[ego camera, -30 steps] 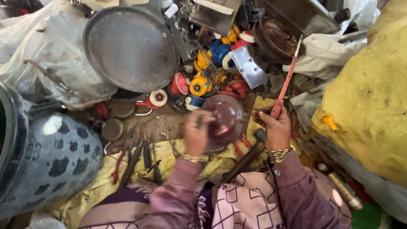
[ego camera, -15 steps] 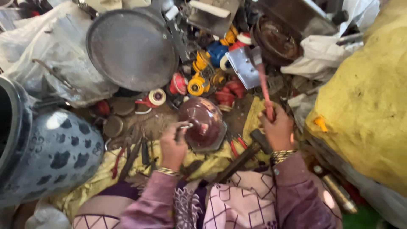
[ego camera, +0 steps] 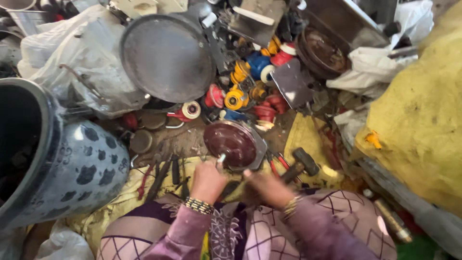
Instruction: The person sits on the floor and uses a hammer and a metal rod to strike and pry open a maroon-colored metal housing. They separate the housing into two pieces, then use a hammer to break apart a smaller internal component, inspecting the pieces throughout.
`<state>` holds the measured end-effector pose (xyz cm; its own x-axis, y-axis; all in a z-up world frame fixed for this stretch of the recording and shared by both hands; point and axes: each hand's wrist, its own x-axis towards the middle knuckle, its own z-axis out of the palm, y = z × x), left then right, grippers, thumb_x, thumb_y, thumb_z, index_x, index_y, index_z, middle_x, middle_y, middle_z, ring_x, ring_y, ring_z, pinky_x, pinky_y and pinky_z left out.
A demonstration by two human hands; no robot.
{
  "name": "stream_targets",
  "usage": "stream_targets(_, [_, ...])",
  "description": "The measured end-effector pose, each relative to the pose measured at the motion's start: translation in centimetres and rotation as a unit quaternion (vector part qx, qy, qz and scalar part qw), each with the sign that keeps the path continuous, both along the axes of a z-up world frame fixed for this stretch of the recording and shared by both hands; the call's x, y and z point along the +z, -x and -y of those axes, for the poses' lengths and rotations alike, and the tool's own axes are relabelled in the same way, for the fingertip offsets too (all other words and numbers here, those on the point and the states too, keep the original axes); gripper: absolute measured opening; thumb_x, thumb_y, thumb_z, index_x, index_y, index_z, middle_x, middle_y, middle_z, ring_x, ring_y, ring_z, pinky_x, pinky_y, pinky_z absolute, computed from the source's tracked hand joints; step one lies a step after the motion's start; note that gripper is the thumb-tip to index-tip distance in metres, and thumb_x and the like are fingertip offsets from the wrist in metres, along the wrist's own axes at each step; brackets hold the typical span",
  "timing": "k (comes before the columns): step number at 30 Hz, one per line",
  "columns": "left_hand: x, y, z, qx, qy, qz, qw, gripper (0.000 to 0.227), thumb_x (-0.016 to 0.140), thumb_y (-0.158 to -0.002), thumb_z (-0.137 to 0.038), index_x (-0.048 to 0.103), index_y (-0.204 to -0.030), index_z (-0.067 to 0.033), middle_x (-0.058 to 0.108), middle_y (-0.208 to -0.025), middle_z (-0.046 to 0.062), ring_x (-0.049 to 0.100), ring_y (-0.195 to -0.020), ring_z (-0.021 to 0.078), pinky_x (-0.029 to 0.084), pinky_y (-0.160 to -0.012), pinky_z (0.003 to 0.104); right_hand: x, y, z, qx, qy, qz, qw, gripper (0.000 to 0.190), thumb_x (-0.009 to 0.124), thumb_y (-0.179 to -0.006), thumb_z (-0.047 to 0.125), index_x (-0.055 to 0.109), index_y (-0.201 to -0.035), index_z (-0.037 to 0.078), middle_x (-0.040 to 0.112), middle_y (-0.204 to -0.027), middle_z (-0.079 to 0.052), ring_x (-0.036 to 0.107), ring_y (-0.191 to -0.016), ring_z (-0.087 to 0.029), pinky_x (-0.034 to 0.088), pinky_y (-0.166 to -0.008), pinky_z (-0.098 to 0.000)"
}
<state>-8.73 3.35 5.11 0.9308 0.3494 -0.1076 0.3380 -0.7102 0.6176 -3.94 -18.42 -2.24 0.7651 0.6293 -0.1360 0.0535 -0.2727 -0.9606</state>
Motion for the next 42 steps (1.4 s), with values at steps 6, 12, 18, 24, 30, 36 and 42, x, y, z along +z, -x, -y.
stream_targets(6, [-2.1, 1.6, 0.2, 0.065, 0.469, -0.022, 0.880, 0.033, 0.070, -0.092, -0.027, 0.073, -0.083, 0.0051, 0.073, -0.071, 0.014, 0.069, -0.057, 0.0209, 0.057, -0.058, 0.040, -2.4, 0.5, -7.7, 0.082, -0.410, -0.559, 0.716, 0.053, 0.054, -0.115, 0.054, 0.063, -0.088, 0.009, 0.062, -0.070, -0.004, 0.062, -0.066, -0.022, 0.052, -0.065, -0.0391])
stream_targets(12, [-0.3, 4.0, -2.2, -0.058, 0.170, -0.118, 0.977, 0.056, 0.082, -0.077, -0.050, 0.079, -0.100, 0.0001, 0.076, -0.083, 0.016, 0.072, -0.074, 0.0272, 0.058, -0.073, 0.041, 1.8, 0.1, -5.9, -0.165, -0.262, -0.578, 0.755, 0.027, 0.055, -0.109, 0.033, 0.058, -0.107, 0.007, 0.059, -0.085, -0.004, 0.061, -0.072, -0.021, 0.052, -0.067, -0.0367])
stream_targets(18, [1.1, 2.0, -3.8, -0.008, 0.060, 0.248, 0.967, 0.103, 0.095, -0.070, -0.047, 0.048, -0.145, 0.0063, 0.060, -0.135, 0.030, 0.060, -0.122, 0.0430, 0.048, -0.100, 0.048, 5.5, 0.0, -3.9, -0.023, -0.221, -0.580, 0.784, 0.022, 0.059, -0.102, 0.035, 0.057, -0.101, 0.013, 0.041, -0.067, 0.006, 0.031, -0.050, -0.004, 0.025, -0.042, -0.0202])
stream_targets(24, [0.7, -0.2, -2.1, -0.111, 0.254, 0.202, 0.939, 0.096, 0.097, -0.057, -0.034, 0.058, -0.139, -0.0050, 0.069, -0.128, 0.018, 0.069, -0.117, 0.0336, 0.054, -0.101, 0.041, 2.2, 1.5, -1.9, -0.060, -0.056, -0.453, 0.887, 0.020, 0.067, -0.097, 0.027, 0.057, -0.094, 0.011, 0.042, -0.064, 0.003, 0.037, -0.048, -0.009, 0.028, -0.040, -0.0271])
stream_targets(30, [1.5, 1.5, 0.4, -0.101, 0.105, 0.296, 0.944, 0.085, 0.101, -0.055, -0.032, 0.066, -0.129, -0.0052, 0.072, -0.118, 0.016, 0.069, -0.110, 0.0347, 0.054, -0.097, 0.043, -5.0, 2.7, -2.3, -0.072, -0.052, 0.049, 0.995, 0.022, 0.070, -0.096, 0.017, 0.068, -0.111, 0.000, 0.066, -0.086, 0.000, 0.058, -0.072, -0.007, 0.045, -0.060, -0.0243])
stream_targets(36, [8.5, 2.6, 0.8, -0.092, 0.104, 0.342, 0.929, 0.081, 0.096, -0.061, -0.034, 0.066, -0.131, -0.0053, 0.071, -0.123, 0.015, 0.070, -0.113, 0.0324, 0.056, -0.100, 0.041, -0.5, 4.0, -1.5, -0.153, 0.040, -0.072, 0.985, 0.024, 0.068, -0.100, 0.016, 0.074, -0.105, -0.007, 0.068, -0.085, -0.016, 0.057, -0.073, -0.018, 0.046, -0.063, -0.0346])
stream_targets(42, [22.3, 2.6, 1.0, -0.223, -0.038, 0.495, 0.839, 0.072, 0.088, -0.085, -0.031, 0.055, -0.144, -0.0070, 0.057, -0.151, 0.012, 0.056, -0.137, 0.0324, 0.042, -0.122, 0.046, 16.8, 2.2, -2.0, -0.157, -0.443, -0.114, 0.875, 0.042, 0.051, -0.100, 0.010, 0.056, -0.140, -0.001, 0.061, -0.142, -0.013, 0.061, -0.129, -0.024, 0.050, -0.110, -0.0398])
